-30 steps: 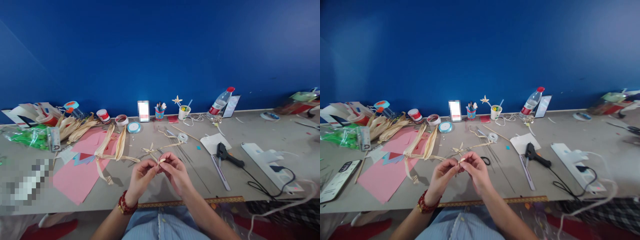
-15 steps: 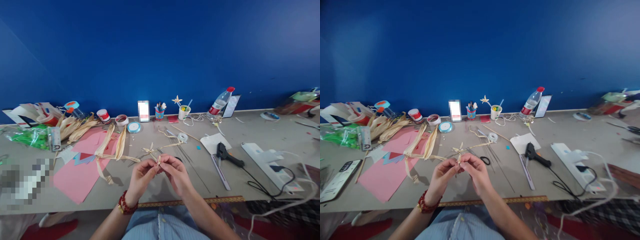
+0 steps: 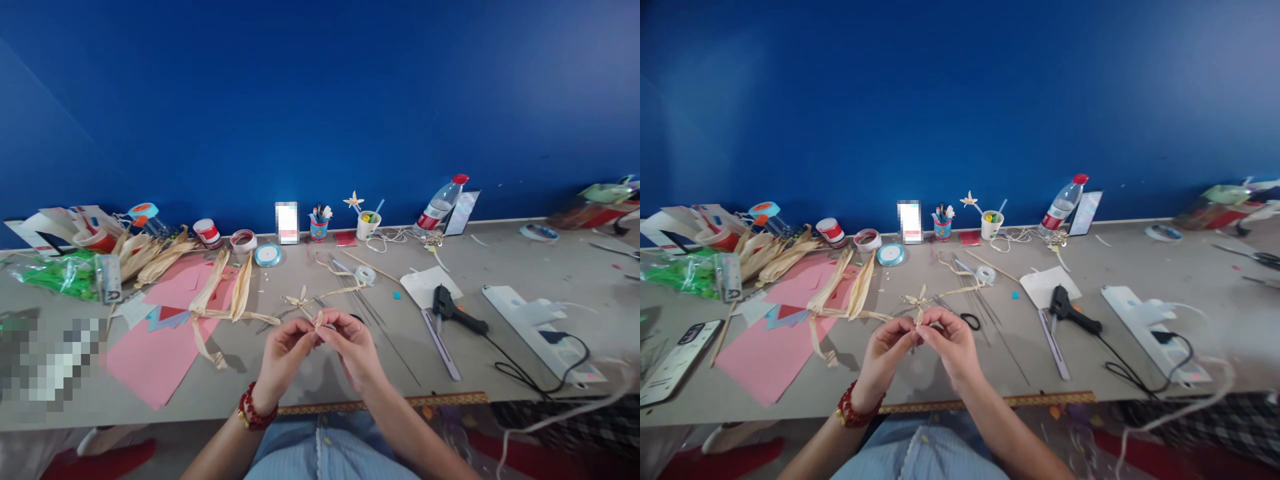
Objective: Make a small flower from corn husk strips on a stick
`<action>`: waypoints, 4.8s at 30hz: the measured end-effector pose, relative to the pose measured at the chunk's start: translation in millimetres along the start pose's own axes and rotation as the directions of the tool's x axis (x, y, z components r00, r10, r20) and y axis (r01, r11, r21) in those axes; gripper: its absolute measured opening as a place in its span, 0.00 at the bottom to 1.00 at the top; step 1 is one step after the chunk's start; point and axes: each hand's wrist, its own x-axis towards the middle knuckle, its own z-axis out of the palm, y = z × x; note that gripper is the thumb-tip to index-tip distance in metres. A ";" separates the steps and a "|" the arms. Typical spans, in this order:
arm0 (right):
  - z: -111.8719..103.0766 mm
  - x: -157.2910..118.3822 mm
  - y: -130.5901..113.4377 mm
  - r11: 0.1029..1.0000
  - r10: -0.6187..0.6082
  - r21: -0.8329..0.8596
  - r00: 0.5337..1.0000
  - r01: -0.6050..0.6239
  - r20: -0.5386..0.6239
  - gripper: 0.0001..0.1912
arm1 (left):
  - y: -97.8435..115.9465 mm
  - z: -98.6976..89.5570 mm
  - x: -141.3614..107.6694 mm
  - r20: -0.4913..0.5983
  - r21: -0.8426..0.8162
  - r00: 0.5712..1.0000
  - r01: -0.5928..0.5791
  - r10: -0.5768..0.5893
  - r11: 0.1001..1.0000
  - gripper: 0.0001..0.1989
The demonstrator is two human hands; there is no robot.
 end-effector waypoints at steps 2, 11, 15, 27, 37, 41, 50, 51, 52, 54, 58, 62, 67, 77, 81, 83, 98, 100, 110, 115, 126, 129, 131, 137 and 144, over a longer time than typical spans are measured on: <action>0.9 0.2 -0.3 1.000 -0.004 -0.007 1.000 0.004 -0.007 0.02 | 0.4 0.5 0.1 -0.007 0.007 1.000 -0.005 0.005 1.000 0.10; -0.3 1.5 1.4 1.000 0.019 -0.012 0.999 -0.019 -0.038 0.03 | -2.6 0.6 1.0 -0.028 0.019 0.999 -0.028 0.028 0.999 0.09; 0.4 1.1 1.7 1.000 0.021 -0.015 0.998 -0.022 -0.065 0.05 | -4.3 -0.9 1.3 -0.020 0.100 0.996 -0.086 0.088 0.991 0.07; 6.3 1.6 1.0 0.998 -0.008 -0.060 0.989 -0.001 -0.148 0.05 | -6.7 -3.2 0.3 -0.038 0.272 0.986 -0.145 0.162 0.951 0.09; 2.7 1.2 2.4 0.995 0.095 -0.021 0.982 -0.100 -0.166 0.06 | -4.9 -1.5 2.6 -0.071 0.146 0.991 -0.100 0.112 0.984 0.08; 2.6 3.0 1.4 0.995 0.098 -0.015 0.980 -0.102 -0.172 0.05 | -3.3 0.1 3.0 -0.064 0.109 0.995 -0.075 0.082 0.991 0.08; 3.4 4.7 -2.2 0.990 0.128 0.070 0.987 -0.122 -0.096 0.04 | -4.0 -0.8 1.4 -0.046 0.157 0.996 -0.072 0.081 0.985 0.09; 3.3 5.0 -2.5 0.988 0.135 0.081 0.987 -0.128 -0.088 0.05 | -4.3 -0.9 1.4 -0.046 0.157 0.996 -0.069 0.077 0.985 0.09; 3.1 5.2 -2.7 0.987 0.140 0.086 0.987 -0.133 -0.084 0.05 | -4.4 -0.9 1.5 -0.045 0.155 0.996 -0.065 0.073 0.986 0.09; 2.2 5.6 -2.8 0.988 0.139 0.084 0.986 -0.132 -0.087 0.05 | -4.0 -0.7 1.6 -0.045 0.143 0.997 -0.055 0.062 0.988 0.09; 0.1 6.1 -3.6 0.989 0.138 0.061 0.987 -0.133 -0.088 0.03 | -3.9 -0.8 1.2 -0.027 0.077 1.000 -0.002 0.004 0.997 0.10; -0.6 6.5 -5.7 0.989 0.144 0.044 0.981 -0.139 -0.130 0.05 | -7.4 -2.8 1.2 -0.013 0.004 0.999 0.051 -0.051 0.999 0.10; -0.5 7.0 -8.5 0.988 0.145 0.056 0.986 -0.141 -0.085 0.06 | -7.9 -4.4 1.2 0.014 -0.072 0.996 0.087 -0.086 0.994 0.09; -5.5 7.3 -4.7 0.975 0.168 0.143 0.986 -0.168 0.009 0.07 | -4.6 -3.5 1.3 -0.002 -0.040 0.996 0.087 -0.087 0.995 0.10; -7.2 6.2 -4.9 0.985 0.145 0.096 0.989 -0.142 -0.028 0.07 | -2.6 -1.6 1.6 -0.043 0.079 0.999 0.006 -0.003 0.997 0.09; -7.6 5.3 -5.7 0.988 0.140 0.065 0.989 -0.138 -0.040 0.06 | -1.0 -1.0 1.5 -0.038 0.161 0.997 -0.059 0.066 0.985 0.08; -5.8 0.5 3.7 0.996 0.027 -0.083 0.997 -0.033 -0.068 0.08 | -0.8 0.1 0.4 -0.010 0.422 0.960 -0.250 0.281 0.871 0.05; -5.1 0.0 5.2 0.997 0.009 -0.078 0.997 -0.014 -0.072 0.07 | -2.0 0.3 0.1 -0.011 0.428 0.960 -0.250 0.281 0.868 0.06; -1.5 -0.2 6.5 0.973 -0.140 -0.200 0.986 0.119 -0.094 0.05 | -7.6 -1.7 -0.8 -0.019 0.430 0.960 -0.245 0.280 0.869 0.07; -4.5 -2.8 8.2 0.955 -0.152 -0.267 0.987 0.133 -0.053 0.05 | -10.0 -4.2 -1.5 -0.044 0.394 0.963 -0.228 0.266 0.890 0.05; -10.1 11.1 -22.8 0.942 -0.077 -0.323 0.996 0.086 0.039 0.10 | -1.1 -0.3 -1.8 0.065 0.424 0.949 -0.307 0.310 0.852 0.07; -9.2 12.7 -20.8 0.955 -0.054 -0.288 0.998 0.065 0.045 0.10 | -0.5 0.3 -2.0 0.074 0.445 0.944 -0.320 0.322 0.836 0.06; -9.3 12.4 -18.7 0.965 -0.039 -0.256 0.998 0.051 0.050 0.10 | -0.3 0.0 -1.9 0.077 0.452 0.942 -0.325 0.326 0.831 0.06; -7.5 10.5 -21.4 0.987 0.144 -0.078 0.989 -0.140 0.044 0.13 | 2.0 -0.9 -0.4 0.101 0.461 0.933 -0.353 0.347 0.814 0.05; -6.5 9.6 -21.5 0.981 0.060 -0.187 0.998 -0.057 0.014 0.15 | -2.5 -2.2 -1.5 0.061 0.347 0.969 -0.246 0.240 0.905 0.07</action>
